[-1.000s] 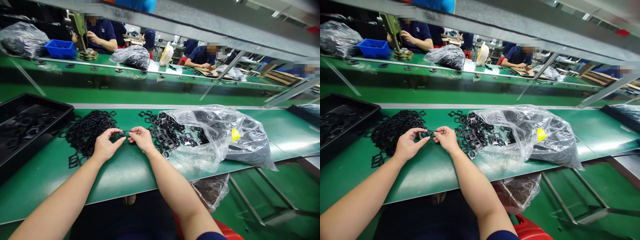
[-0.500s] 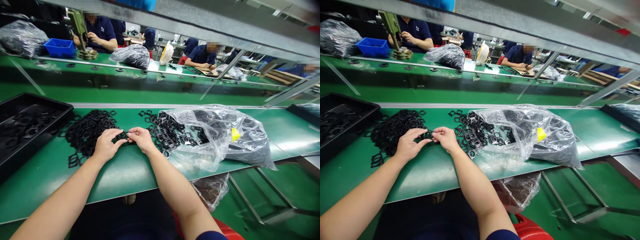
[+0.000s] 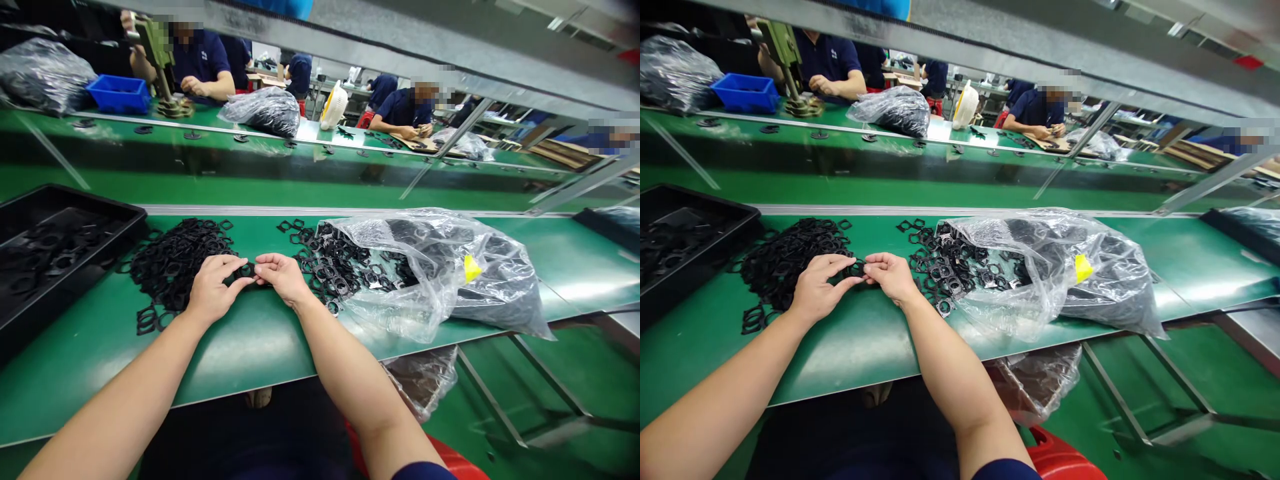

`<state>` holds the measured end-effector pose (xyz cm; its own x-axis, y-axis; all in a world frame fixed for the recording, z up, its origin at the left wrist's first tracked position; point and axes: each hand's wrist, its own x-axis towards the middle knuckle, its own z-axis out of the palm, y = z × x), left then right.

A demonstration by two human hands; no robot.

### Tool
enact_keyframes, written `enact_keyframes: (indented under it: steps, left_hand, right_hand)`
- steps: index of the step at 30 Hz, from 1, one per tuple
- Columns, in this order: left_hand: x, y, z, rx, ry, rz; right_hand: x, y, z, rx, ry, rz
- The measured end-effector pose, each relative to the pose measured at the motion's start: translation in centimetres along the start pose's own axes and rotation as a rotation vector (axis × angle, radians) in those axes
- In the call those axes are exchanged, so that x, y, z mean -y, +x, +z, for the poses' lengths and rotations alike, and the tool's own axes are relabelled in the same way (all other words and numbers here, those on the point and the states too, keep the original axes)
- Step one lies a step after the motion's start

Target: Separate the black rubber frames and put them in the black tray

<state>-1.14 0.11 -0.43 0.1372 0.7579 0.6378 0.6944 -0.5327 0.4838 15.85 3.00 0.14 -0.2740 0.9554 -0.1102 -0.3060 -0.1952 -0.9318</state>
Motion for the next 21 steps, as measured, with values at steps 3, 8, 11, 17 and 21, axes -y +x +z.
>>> enact_keyframes:
  steps: [3,8,11,17,21]
  left_hand:
    - [-0.14,0.06,-0.07,0.005,0.003,0.035]
    - [-0.20,0.09,-0.02,0.022,-0.005,0.046]
    - [-0.11,0.05,0.02,0.026,-0.011,0.033]
    - [0.09,0.05,0.00,0.060,-0.032,0.005]
    - [0.02,0.00,0.12,0.058,-0.078,-0.055]
  right_hand:
    - [-0.08,-0.01,0.05,0.001,-0.005,-0.007]
    - [-0.20,-0.03,-0.03,0.032,0.010,-0.009]
    - [-0.24,0.01,-0.15,0.055,0.033,0.001]
    - [-0.23,0.12,-0.33,0.066,0.090,0.012]
    - [-0.16,0.06,-0.20,0.054,0.098,-0.012]
